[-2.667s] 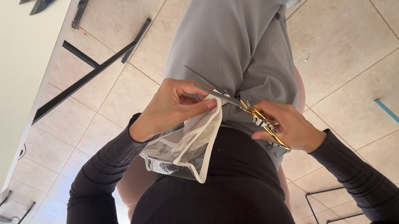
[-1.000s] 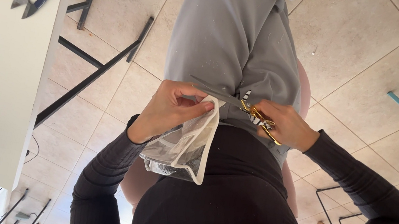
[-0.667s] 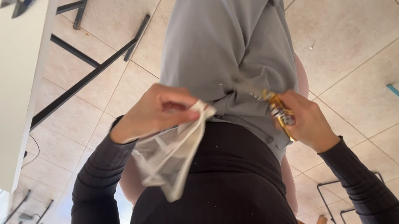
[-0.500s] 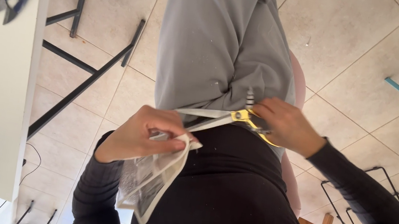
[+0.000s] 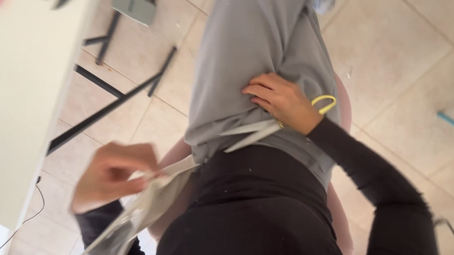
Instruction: Hand-sewing a white trim onto a transparent plastic pouch using a needle and thread.
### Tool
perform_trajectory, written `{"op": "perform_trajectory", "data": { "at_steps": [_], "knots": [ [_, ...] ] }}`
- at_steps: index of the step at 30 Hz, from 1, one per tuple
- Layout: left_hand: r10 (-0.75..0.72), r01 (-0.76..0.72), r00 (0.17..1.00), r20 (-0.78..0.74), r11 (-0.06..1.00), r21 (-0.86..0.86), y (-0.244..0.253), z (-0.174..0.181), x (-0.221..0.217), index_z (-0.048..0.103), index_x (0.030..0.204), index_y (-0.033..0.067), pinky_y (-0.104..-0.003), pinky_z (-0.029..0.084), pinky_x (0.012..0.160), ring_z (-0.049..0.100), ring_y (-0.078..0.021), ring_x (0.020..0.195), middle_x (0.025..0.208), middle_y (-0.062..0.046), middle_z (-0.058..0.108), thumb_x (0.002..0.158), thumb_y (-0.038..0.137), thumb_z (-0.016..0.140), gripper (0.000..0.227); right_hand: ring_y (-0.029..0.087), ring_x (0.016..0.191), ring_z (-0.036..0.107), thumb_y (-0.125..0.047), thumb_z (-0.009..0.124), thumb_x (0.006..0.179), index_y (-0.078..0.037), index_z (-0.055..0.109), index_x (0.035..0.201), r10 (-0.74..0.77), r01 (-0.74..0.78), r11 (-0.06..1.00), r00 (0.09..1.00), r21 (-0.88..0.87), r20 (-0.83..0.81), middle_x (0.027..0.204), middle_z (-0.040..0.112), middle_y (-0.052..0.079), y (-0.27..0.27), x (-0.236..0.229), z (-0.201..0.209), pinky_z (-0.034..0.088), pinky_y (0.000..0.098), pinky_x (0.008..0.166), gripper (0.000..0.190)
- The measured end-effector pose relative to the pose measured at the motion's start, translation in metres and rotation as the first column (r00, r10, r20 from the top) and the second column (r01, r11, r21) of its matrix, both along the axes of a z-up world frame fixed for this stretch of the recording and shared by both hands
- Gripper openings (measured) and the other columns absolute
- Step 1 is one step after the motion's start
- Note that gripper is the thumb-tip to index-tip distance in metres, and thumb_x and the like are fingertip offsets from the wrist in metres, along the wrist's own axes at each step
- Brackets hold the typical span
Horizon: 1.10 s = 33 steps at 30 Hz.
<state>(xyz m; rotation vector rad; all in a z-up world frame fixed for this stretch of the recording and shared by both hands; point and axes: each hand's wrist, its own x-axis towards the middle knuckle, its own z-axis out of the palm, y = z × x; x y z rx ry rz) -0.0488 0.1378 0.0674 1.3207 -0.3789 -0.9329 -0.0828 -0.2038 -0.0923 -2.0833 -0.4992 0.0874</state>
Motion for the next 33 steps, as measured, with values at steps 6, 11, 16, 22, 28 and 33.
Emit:
{"op": "perform_trajectory", "data": {
  "at_steps": [6, 11, 16, 22, 28, 33],
  "knots": [
    [0.16, -0.123, 0.956, 0.248, 0.98, -0.156, 0.091, 0.036, -0.016, 0.077, 0.093, 0.0122, -0.021, 0.051, 0.068, 0.065, -0.0051, 0.064, 0.081, 0.0, 0.079, 0.09, 0.022, 0.075, 0.011, 0.012, 0.077, 0.062, 0.007, 0.077, 0.084, -0.006, 0.076, 0.091, -0.256, 0.37, 0.827, 0.918, 0.423, -0.302, 0.095, 0.071, 0.006, 0.002, -0.005, -0.043, 0.048, 0.0226, 0.071, 0.014],
    [0.477, -0.339, 0.709, 0.519, 0.876, -0.343, 0.095, 0.03, -0.005, 0.062, 0.109, 0.0119, -0.014, 0.051, 0.053, 0.058, -0.004, 0.056, 0.075, 0.002, 0.069, 0.101, 0.022, 0.062, 0.013, 0.017, 0.09, 0.056, -0.025, 0.051, 0.11, -0.002, 0.059, 0.122, -0.661, 0.705, 0.525, 0.691, 0.477, -0.293, 0.107, 0.06, 0.007, -0.008, -0.01, -0.021, 0.048, 0.0282, 0.084, 0.027],
    [0.543, -0.449, 0.784, 0.3, 0.83, -0.33, 0.093, -0.006, -0.005, 0.069, 0.086, -0.008, -0.032, 0.047, 0.057, 0.065, -0.0256, 0.051, 0.061, -0.022, 0.066, 0.09, 0.029, 0.07, 0.037, 0.034, 0.118, 0.057, -0.051, 0.071, 0.088, -0.014, 0.074, 0.117, -0.241, 0.242, 0.969, 0.97, 0.048, -0.031, 0.117, 0.07, 0.01, -0.028, -0.079, -0.044, 0.036, 0.0442, 0.108, 0.048],
    [0.557, -0.44, 0.817, 0.148, 0.769, -0.463, 0.075, -0.009, -0.014, 0.068, 0.078, -0.011, -0.031, 0.049, 0.045, 0.055, -0.025, 0.054, 0.057, -0.025, 0.063, 0.084, 0.015, 0.075, 0.028, 0.022, 0.101, 0.06, -0.021, 0.065, 0.091, -0.022, 0.069, 0.128, -0.074, 0.12, 0.952, 0.983, -0.281, 0.167, 0.1, 0.068, -0.001, -0.046, -0.086, -0.032, 0.039, 0.0387, 0.096, 0.037],
    [0.536, -0.374, 0.802, 0.265, 0.795, -0.477, 0.102, 0.001, -0.026, 0.069, 0.073, -0.0064, -0.027, 0.047, 0.043, 0.056, -0.022, 0.053, 0.055, -0.019, 0.065, 0.087, 0.02, 0.075, 0.031, 0.027, 0.078, 0.065, -0.014, 0.059, 0.097, -0.012, 0.067, 0.12, 0.163, -0.044, 0.92, 0.947, -0.39, 0.276, 0.078, 0.063, 0.005, -0.018, -0.031, 0.141, 0.055, 0.0377, 0.072, 0.025],
    [0.471, -0.275, 0.841, 0.266, 0.795, -0.54, 0.105, 0.032, -0.045, 0.076, 0.091, 0.0036, -0.019, 0.047, 0.059, 0.059, -0.01, 0.065, 0.077, -0.006, 0.076, 0.088, 0.012, 0.077, 0.009, 0.019, 0.063, 0.063, -0.011, 0.06, 0.094, -0.015, 0.058, 0.096, 0.05, -0.423, 0.726, 0.819, 0.542, 0.572, 0.081, 0.068, 0.003, -0.033, -0.005, 0.149, 0.061, 0.0386, 0.067, 0.005]
  ]
}}
